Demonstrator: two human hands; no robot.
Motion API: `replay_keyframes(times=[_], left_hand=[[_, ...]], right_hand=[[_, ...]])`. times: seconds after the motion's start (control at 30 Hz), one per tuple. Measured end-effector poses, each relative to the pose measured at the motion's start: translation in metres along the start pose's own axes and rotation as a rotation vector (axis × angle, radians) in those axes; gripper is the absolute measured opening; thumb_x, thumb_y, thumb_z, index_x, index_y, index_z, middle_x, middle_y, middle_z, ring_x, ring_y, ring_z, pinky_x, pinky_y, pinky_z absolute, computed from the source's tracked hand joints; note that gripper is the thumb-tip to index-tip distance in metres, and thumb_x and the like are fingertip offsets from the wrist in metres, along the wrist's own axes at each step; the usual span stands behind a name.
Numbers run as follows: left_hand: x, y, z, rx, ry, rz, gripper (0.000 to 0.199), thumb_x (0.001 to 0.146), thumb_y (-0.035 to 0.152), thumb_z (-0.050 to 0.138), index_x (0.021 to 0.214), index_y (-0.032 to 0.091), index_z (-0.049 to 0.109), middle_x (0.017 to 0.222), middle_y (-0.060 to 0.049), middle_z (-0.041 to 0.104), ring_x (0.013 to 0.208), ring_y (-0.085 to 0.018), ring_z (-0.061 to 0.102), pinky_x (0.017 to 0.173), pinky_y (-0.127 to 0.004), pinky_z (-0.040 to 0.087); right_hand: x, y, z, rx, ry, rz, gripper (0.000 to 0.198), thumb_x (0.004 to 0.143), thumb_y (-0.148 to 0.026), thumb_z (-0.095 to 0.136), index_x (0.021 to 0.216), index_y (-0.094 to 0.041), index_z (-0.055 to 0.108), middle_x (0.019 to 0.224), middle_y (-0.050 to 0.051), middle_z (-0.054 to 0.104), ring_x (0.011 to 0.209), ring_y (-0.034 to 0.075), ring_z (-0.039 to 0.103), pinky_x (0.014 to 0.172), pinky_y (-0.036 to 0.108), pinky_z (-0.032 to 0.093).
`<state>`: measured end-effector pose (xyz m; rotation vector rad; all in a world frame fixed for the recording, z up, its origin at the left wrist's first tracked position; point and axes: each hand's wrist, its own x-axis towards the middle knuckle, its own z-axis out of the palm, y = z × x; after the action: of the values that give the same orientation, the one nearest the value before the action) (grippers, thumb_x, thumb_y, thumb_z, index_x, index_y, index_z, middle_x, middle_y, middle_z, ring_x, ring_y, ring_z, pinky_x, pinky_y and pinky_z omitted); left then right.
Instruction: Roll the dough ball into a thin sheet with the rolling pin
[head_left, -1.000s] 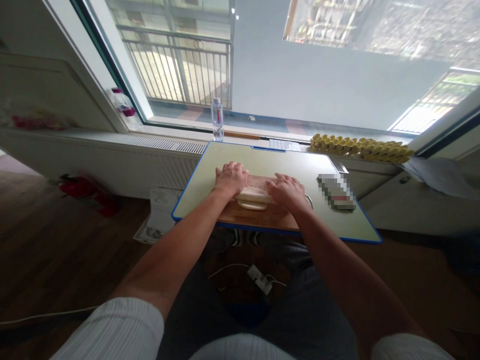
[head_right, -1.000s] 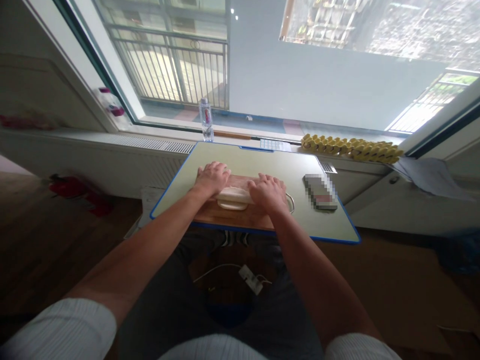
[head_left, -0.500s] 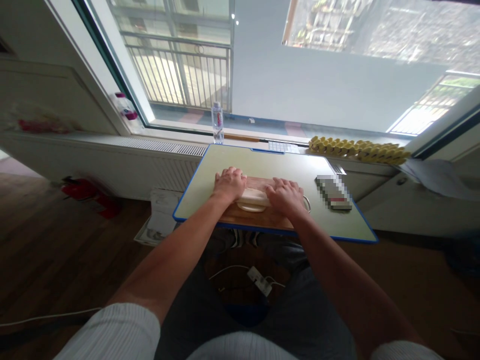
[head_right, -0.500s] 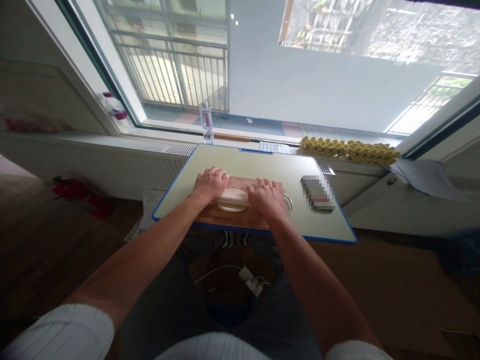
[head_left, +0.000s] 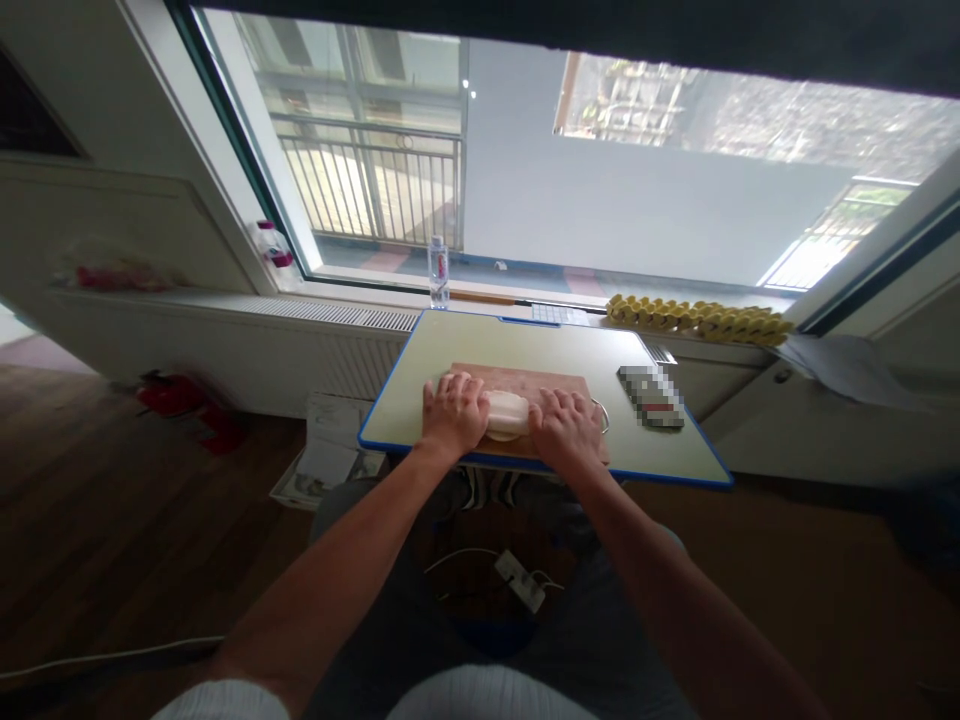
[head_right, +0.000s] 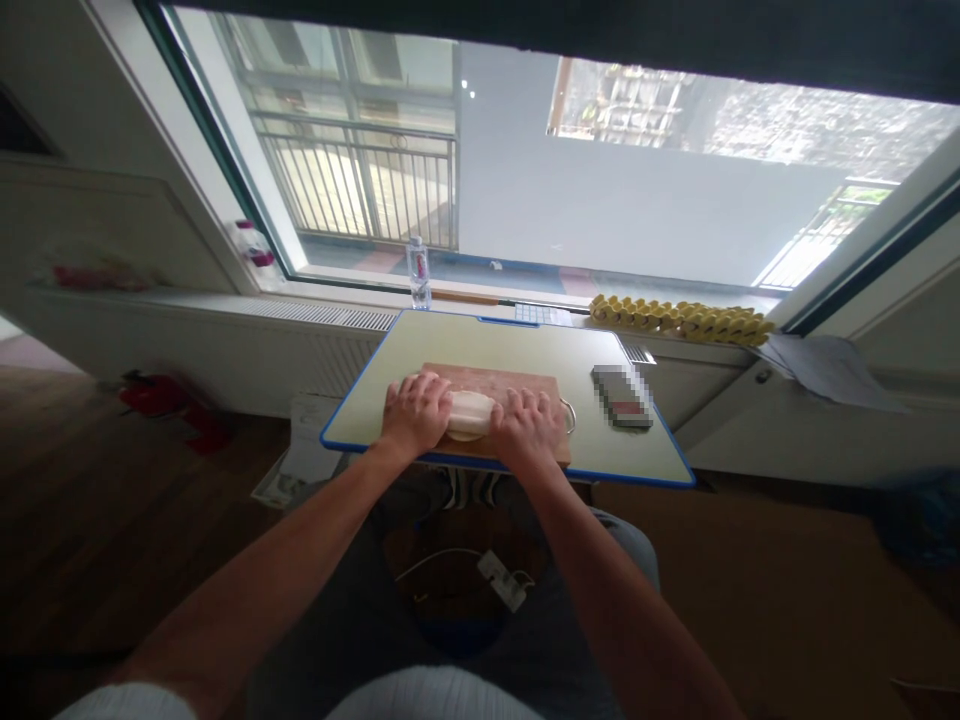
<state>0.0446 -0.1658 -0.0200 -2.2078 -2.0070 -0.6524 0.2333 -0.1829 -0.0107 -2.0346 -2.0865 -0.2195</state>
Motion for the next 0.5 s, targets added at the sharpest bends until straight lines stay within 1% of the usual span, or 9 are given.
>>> replay_keyframes(times=[0.1, 0.23, 0.3, 0.43, 0.5], left_hand=[[0.003, 0.000, 0.001, -0.008, -0.005, -0.004, 0.039, 0.105, 0.038, 0.043, 0.130, 0.028, 0.072, 0.146, -0.010, 0.067, 0.134, -0.033, 0.056, 0.120, -0.058, 0.036], [0.017, -0.001, 0.003, -0.022, -0.076, -0.034, 0.041, 0.105, 0.040, 0.043, 0.133, 0.030, 0.071, 0.146, -0.009, 0.067, 0.134, -0.032, 0.056, 0.120, -0.059, 0.036], [0.025, -0.001, 0.004, -0.031, -0.118, -0.049, 0.043, 0.105, 0.042, 0.042, 0.136, 0.031, 0.070, 0.150, -0.008, 0.065, 0.136, -0.032, 0.055, 0.121, -0.059, 0.035], [0.040, -0.004, 0.007, -0.047, -0.182, -0.068, 0.047, 0.105, 0.044, 0.040, 0.141, 0.032, 0.067, 0.155, -0.009, 0.061, 0.140, -0.033, 0.053, 0.121, -0.060, 0.036], [0.047, -0.005, 0.009, -0.051, -0.202, -0.075, 0.049, 0.105, 0.044, 0.038, 0.142, 0.031, 0.067, 0.156, -0.009, 0.060, 0.139, -0.034, 0.053, 0.120, -0.061, 0.038]], right_hand=[[0.003, -0.001, 0.000, 0.016, -0.001, 0.026, 0.055, 0.109, -0.042, 0.035, 0.152, -0.019, 0.061, 0.156, 0.014, 0.061, 0.144, 0.037, 0.048, 0.121, 0.057, 0.030], [0.015, 0.001, -0.001, 0.034, -0.043, 0.013, 0.056, 0.108, -0.042, 0.035, 0.154, -0.019, 0.059, 0.155, 0.013, 0.061, 0.143, 0.035, 0.050, 0.119, 0.055, 0.036], [0.023, 0.004, 0.000, 0.042, -0.072, 0.002, 0.057, 0.108, -0.043, 0.034, 0.155, -0.020, 0.058, 0.157, 0.013, 0.060, 0.144, 0.035, 0.049, 0.119, 0.055, 0.036], [0.039, 0.008, 0.007, 0.089, -0.139, 0.039, 0.059, 0.107, -0.048, 0.034, 0.157, -0.024, 0.055, 0.159, 0.013, 0.058, 0.146, 0.035, 0.048, 0.120, 0.060, 0.035], [0.046, 0.010, 0.011, 0.114, -0.142, 0.035, 0.059, 0.107, -0.050, 0.033, 0.155, -0.025, 0.057, 0.159, 0.013, 0.057, 0.146, 0.035, 0.048, 0.120, 0.059, 0.036]])
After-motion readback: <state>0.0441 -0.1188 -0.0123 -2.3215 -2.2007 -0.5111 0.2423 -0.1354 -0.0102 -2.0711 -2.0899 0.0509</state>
